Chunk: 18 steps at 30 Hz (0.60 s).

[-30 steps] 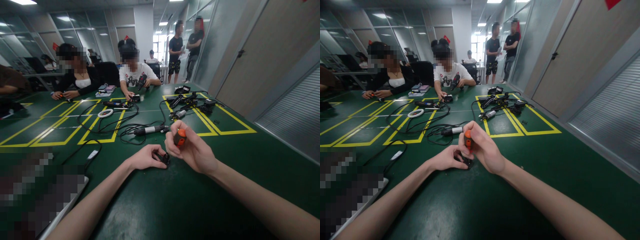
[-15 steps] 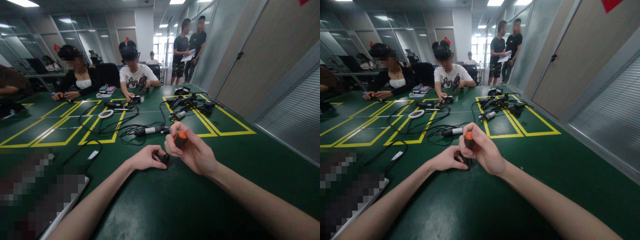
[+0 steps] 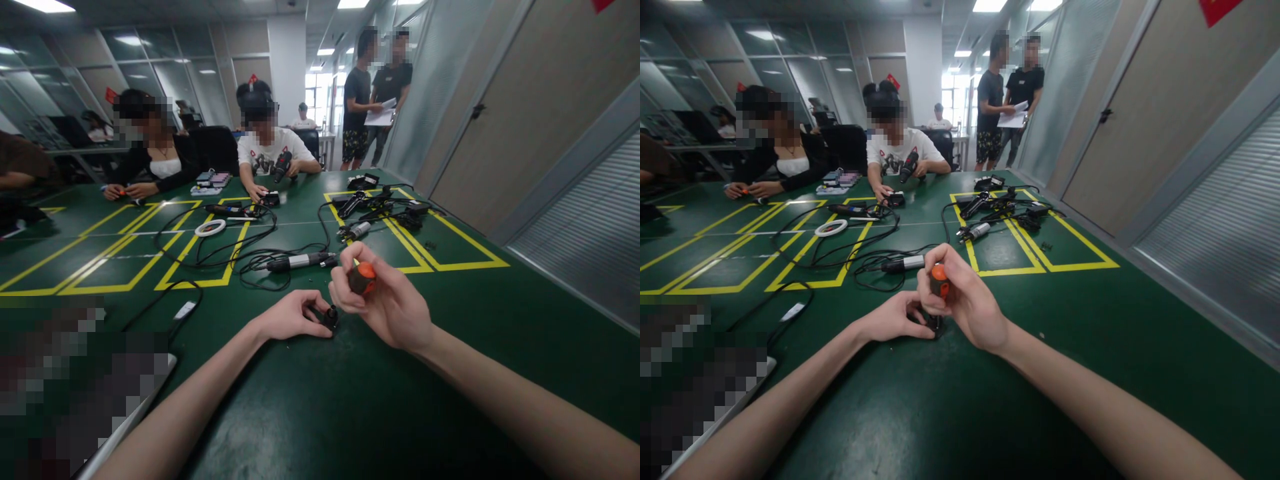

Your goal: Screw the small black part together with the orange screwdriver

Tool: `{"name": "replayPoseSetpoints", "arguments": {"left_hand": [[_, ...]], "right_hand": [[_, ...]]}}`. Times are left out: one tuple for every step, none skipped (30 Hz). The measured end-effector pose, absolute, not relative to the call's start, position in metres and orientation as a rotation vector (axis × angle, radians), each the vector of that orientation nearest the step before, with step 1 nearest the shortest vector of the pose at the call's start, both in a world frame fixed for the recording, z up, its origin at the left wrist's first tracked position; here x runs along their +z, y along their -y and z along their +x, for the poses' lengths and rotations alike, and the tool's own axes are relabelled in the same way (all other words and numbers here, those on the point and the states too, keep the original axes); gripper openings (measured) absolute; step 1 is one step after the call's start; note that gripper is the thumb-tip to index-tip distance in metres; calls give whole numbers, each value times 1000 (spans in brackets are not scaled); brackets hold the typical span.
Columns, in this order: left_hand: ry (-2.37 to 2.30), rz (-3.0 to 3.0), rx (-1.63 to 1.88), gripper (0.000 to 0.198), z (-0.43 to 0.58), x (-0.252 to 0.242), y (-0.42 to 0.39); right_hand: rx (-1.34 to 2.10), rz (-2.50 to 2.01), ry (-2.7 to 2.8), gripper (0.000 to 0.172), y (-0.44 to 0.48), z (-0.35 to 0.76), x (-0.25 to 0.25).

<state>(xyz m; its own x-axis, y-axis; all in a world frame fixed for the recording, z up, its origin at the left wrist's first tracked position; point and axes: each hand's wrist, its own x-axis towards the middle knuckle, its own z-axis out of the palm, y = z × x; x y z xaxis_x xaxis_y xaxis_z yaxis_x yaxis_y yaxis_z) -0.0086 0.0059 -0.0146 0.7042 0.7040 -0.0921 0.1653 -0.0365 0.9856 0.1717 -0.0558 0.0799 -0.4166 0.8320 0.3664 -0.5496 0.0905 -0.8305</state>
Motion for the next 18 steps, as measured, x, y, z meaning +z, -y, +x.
{"name": "replayPoseSetpoints", "arguments": {"left_hand": [[-728,1578,505,43,-9,-15,-6],[-729,1578,506,43,-9,-15,-6],[-732,1577,505,43,-9,-15,-6],[-734,1575,502,44,-9,-15,-6],[-733,1574,498,44,-9,-15,-6],[-730,1574,495,45,-9,-15,-6],[-724,1578,493,45,-9,-15,-6],[-721,1581,493,44,-9,-15,-6],[-721,1584,495,44,-9,-14,-6],[-726,1586,496,43,-9,-14,-6],[-733,1587,499,43,-9,-13,-5],[-740,1587,500,44,-9,-13,-5],[-743,1588,497,44,-9,-13,-5],[-744,1589,493,45,-9,-13,-5],[-744,1591,490,45,-9,-13,-5],[-745,1592,487,44,-9,-13,-5],[-746,1591,484,43,-9,-13,-5],[-746,1589,484,43,-9,-14,-6]], "right_hand": [[1566,-326,1255,34,56,172,80],[1551,-330,1259,33,55,171,79],[1539,-336,1261,34,54,171,79],[1532,-342,1262,36,53,171,79],[1528,-347,1264,39,52,171,79],[1528,-354,1265,43,52,171,80],[1532,-363,1266,46,51,171,80],[1537,-369,1267,48,52,171,80],[1542,-372,1266,49,52,171,80],[1546,-369,1263,48,53,171,80],[1548,-361,1259,46,54,172,81],[1547,-351,1254,43,55,172,80],[1544,-343,1249,39,56,172,80],[1538,-339,1244,36,56,172,80],[1527,-340,1243,33,56,172,80],[1515,-344,1248,32,55,172,79],[1503,-350,1259,32,55,171,79],[1492,-358,1272,34,54,171,79]]}}
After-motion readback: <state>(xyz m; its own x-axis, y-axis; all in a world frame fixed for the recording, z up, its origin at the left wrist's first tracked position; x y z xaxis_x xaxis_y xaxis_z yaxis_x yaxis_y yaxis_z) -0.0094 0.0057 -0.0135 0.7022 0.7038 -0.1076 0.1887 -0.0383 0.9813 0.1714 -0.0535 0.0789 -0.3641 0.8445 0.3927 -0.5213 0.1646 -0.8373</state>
